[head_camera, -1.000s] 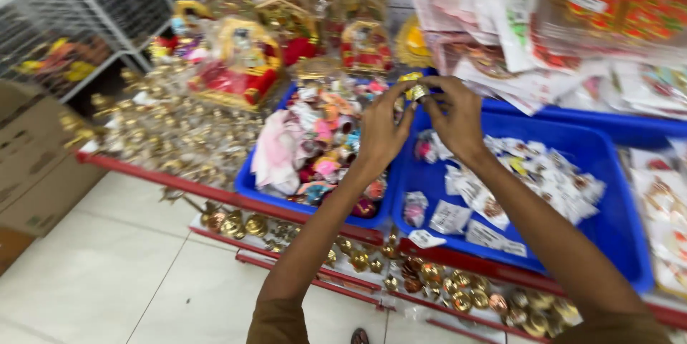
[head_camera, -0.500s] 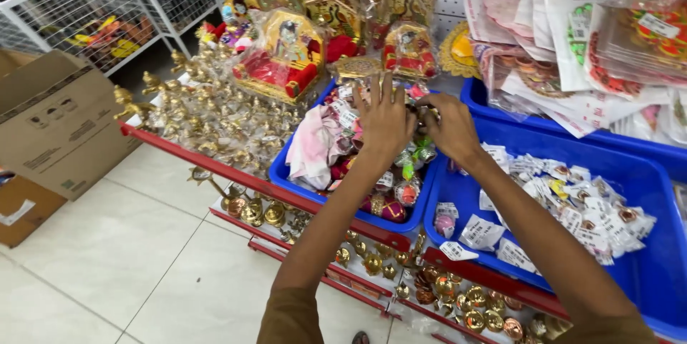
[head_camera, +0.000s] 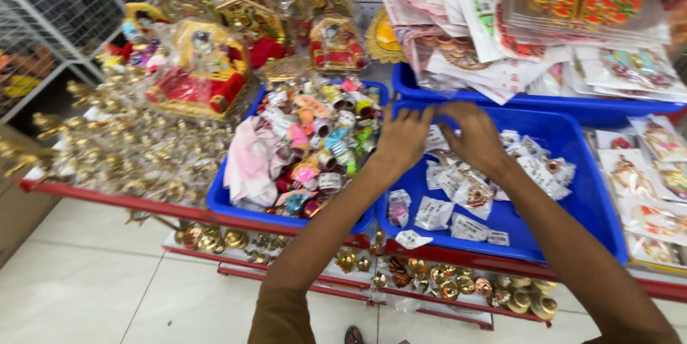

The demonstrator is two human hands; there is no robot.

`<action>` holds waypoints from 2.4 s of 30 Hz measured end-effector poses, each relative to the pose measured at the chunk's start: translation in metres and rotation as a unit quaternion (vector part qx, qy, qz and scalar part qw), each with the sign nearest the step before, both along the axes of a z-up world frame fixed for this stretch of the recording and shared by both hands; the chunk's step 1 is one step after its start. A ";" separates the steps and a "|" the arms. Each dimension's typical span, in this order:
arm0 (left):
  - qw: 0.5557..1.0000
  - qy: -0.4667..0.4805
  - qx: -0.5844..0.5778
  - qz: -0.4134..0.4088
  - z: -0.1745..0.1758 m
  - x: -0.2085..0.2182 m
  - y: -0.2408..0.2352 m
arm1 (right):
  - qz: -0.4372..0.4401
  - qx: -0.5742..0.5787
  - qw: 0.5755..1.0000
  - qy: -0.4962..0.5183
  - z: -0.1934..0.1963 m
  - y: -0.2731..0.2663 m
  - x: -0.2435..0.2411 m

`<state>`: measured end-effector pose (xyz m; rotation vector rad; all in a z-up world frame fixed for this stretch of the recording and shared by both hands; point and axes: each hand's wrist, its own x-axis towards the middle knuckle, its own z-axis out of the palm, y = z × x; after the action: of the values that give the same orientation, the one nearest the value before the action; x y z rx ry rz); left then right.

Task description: Organizing small religious items and jewelry tags in blue bins on a store shelf.

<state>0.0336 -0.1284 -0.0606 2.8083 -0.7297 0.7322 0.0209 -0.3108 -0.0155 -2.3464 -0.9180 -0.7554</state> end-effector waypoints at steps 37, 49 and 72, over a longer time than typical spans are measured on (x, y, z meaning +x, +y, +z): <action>0.903 0.107 -0.379 -0.173 0.015 -0.015 0.011 | -0.019 0.053 0.981 0.184 -0.003 0.003 -0.016; 0.870 -0.056 -0.464 -0.155 0.080 -0.056 0.046 | 0.085 0.229 0.963 0.112 0.032 0.056 -0.029; 0.926 -0.084 -0.331 0.161 0.046 -0.049 0.226 | 0.155 -0.057 0.986 -0.022 0.028 0.253 0.038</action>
<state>-0.0159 0.0972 -0.0142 2.2626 0.0012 1.0438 0.0588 -0.0578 0.0127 -2.2136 -1.3396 -0.6428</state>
